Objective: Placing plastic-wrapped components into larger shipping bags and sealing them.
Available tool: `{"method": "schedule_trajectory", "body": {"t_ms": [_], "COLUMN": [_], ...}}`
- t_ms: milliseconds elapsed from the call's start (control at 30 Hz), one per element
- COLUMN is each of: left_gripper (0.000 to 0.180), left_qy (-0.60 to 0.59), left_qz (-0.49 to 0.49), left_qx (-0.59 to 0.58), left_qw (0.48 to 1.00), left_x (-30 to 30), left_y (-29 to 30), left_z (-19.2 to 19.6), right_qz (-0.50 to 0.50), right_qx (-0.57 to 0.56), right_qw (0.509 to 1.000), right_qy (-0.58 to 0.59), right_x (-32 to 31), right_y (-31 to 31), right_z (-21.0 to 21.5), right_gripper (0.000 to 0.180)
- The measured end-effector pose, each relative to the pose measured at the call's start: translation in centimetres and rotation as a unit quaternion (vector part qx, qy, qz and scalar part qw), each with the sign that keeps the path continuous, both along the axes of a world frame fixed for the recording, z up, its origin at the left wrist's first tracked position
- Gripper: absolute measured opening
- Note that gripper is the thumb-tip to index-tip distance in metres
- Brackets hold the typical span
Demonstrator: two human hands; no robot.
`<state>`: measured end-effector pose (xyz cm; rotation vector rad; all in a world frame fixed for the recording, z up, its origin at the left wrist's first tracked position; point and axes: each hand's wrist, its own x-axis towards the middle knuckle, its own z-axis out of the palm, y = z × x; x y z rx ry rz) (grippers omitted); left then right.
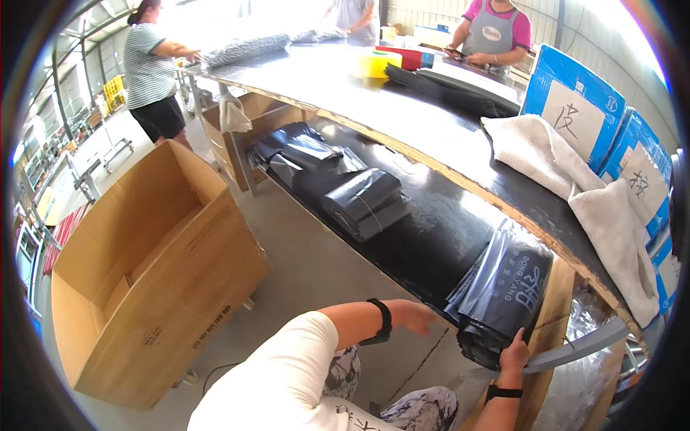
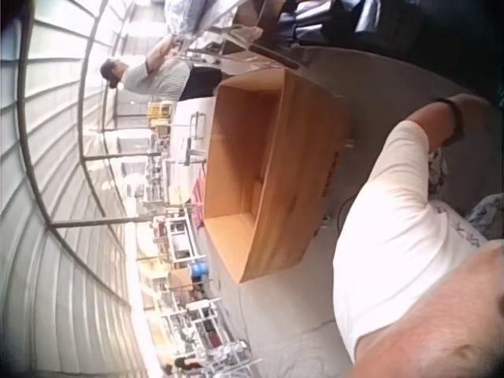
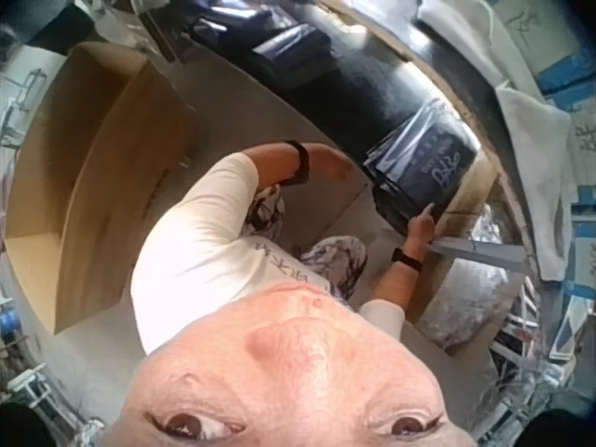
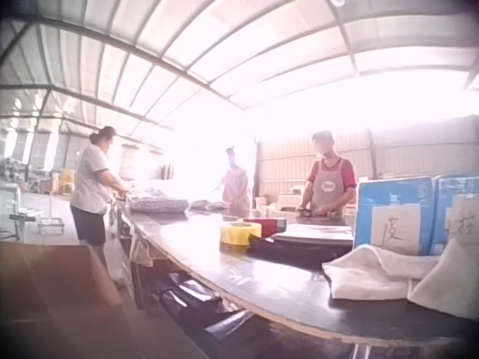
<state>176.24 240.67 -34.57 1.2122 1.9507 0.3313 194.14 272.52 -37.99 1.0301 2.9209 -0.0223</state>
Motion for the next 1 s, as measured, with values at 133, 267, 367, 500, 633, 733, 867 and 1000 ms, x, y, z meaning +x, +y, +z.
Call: {"method": "schedule_trajectory", "body": {"t_ms": [133,267,367,500,633,733,867,1000], "left_gripper": [0.046,0.053,0.051,0.05,0.048,0.048,0.05,0.049], "left_qy": [0.067,0.06,0.06,0.052,0.051,0.083,0.074,0.064], "left_qz": [0.015,-0.014,-0.005,0.112,0.086,0.049,0.053,0.062], "left_qx": [0.117,-0.013,0.005,0.038,0.035,0.053,0.022,0.046], "left_qw": [0.991,0.998,0.998,0.992,0.994,0.994,0.996,0.995], "left_x": [-0.8,0.7,-0.2,-1.6,-1.0,-0.7,-0.4,-2.8], "left_y": [-1.6,0.5,-0.9,-2.4,-3.9,-5.6,-6.0,-3.9], "left_z": [-4.0,0.6,4.0,2.8,4.0,3.8,3.1,-3.3], "right_qz": [0.161,0.2,0.163,0.195,0.181,0.172,0.208,0.323], "right_qx": [0.098,0.13,0.171,0.129,0.134,0.054,0.009,0.046], "right_qw": [0.982,0.971,0.97,0.967,0.972,0.983,0.978,0.944], "right_qy": [0.033,0.017,0.061,0.102,0.068,0.034,0.0,0.058], "right_x": [-4.1,-4.5,-3.9,-2.1,-1.3,-2.1,-1.9,-3.2], "right_y": [-4.7,-4.9,-5.2,-7.0,-5.6,-1.8,0.5,3.6], "right_z": [2.7,4.9,8.8,8.5,5.4,3.7,5.0,3.4], "right_gripper": [0.045,0.02,0.015,0.045,0.086,0.082,0.069,0.053]}}
